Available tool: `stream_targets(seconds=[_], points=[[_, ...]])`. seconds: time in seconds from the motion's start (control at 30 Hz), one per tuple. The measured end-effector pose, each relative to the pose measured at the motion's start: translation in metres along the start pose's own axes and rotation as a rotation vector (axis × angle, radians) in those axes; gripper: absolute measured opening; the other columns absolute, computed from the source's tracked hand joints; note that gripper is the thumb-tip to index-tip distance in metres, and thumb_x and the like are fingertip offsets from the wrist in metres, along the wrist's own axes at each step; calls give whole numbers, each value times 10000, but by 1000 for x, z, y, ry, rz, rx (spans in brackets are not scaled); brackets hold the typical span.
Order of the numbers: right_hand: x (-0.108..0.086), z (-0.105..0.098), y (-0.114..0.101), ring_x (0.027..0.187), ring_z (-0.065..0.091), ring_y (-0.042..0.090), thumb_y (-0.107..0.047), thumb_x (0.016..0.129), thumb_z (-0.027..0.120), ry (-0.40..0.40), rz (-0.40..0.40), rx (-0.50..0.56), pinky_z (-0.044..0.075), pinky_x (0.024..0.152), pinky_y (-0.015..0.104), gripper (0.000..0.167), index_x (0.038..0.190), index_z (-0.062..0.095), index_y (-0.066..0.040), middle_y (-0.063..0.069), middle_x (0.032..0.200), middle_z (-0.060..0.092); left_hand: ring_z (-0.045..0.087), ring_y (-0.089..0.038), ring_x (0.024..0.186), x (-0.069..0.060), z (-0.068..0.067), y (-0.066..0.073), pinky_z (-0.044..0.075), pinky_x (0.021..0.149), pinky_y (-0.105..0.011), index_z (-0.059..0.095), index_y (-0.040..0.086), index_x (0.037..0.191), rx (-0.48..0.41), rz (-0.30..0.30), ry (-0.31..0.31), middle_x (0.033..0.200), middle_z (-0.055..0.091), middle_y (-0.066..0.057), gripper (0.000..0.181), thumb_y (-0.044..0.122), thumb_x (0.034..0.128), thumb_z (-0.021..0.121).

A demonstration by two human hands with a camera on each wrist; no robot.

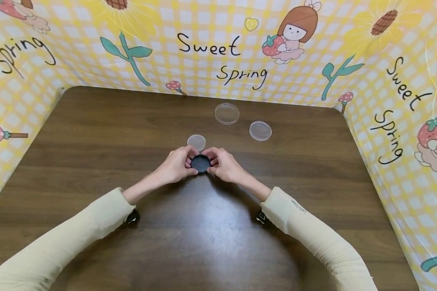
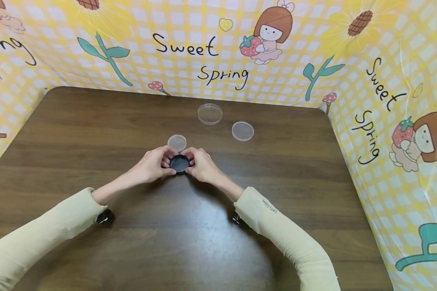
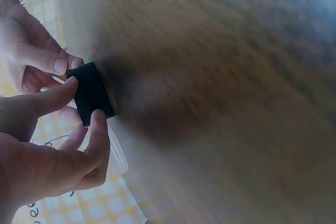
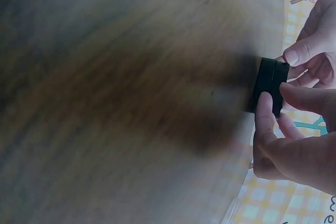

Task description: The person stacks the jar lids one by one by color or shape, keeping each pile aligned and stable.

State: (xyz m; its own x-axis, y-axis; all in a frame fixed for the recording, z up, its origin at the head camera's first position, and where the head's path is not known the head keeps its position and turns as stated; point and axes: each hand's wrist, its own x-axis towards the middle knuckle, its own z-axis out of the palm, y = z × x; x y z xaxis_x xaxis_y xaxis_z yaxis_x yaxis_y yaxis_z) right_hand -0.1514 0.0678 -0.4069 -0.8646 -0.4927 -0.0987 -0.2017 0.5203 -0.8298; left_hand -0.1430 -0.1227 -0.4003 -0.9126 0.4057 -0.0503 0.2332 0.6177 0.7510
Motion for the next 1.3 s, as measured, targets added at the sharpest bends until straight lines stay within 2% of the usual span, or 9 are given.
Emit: stream_targets(seconds=[0.23, 0.47, 0.7, 0.93, 1.13, 1.3], points=[[0, -2, 1, 917, 619, 217, 99, 803, 694, -5, 1, -26, 513, 775, 222, 461, 1242, 582, 11, 159, 1074, 577, 607, -273, 845, -2, 2, 1, 547, 743, -316, 593, -88, 1151, 18, 28, 6, 1025, 549, -231, 464, -74, 726, 780], [-1, -3, 0, 911, 631, 232, 98, 807, 693, -22, -18, -9, 519, 775, 226, 476, 1261, 572, 21, 174, 1061, 585, 607, -292, 866, -4, 2, 0, 544, 759, -329, 590, -91, 1158, 13, 41, 15, 1020, 548, -237, 464, -78, 731, 771], [-1, -6, 1, 911, 643, 254, 102, 802, 686, -57, -42, 10, 523, 779, 225, 499, 1278, 547, 41, 196, 1066, 592, 592, -294, 913, -6, 2, -3, 540, 786, -330, 561, -80, 1219, 7, 38, 6, 1051, 543, -231, 542, -48, 728, 790], [0, -10, 1, 921, 634, 264, 70, 811, 701, -61, -54, -7, 520, 790, 228, 501, 1286, 546, 27, 184, 1090, 585, 586, -297, 925, -8, -1, -4, 538, 793, -345, 537, -63, 1259, -8, 48, 13, 1073, 527, -228, 587, -23, 733, 794], [2, -14, 5, 970, 613, 294, 57, 812, 712, -44, -49, -1, 518, 815, 236, 488, 1272, 551, 38, 196, 1113, 545, 589, -315, 922, -9, -5, -4, 537, 790, -374, 535, -56, 1271, -6, 71, 51, 1103, 509, -245, 566, -13, 759, 771], [-4, -17, 10, 993, 602, 301, 50, 820, 709, -14, -35, -40, 519, 817, 240, 487, 1280, 548, 36, 211, 1140, 507, 573, -323, 930, -10, -2, -2, 520, 788, -393, 525, -54, 1283, 22, 83, 103, 1137, 501, -258, 526, 30, 811, 742]])
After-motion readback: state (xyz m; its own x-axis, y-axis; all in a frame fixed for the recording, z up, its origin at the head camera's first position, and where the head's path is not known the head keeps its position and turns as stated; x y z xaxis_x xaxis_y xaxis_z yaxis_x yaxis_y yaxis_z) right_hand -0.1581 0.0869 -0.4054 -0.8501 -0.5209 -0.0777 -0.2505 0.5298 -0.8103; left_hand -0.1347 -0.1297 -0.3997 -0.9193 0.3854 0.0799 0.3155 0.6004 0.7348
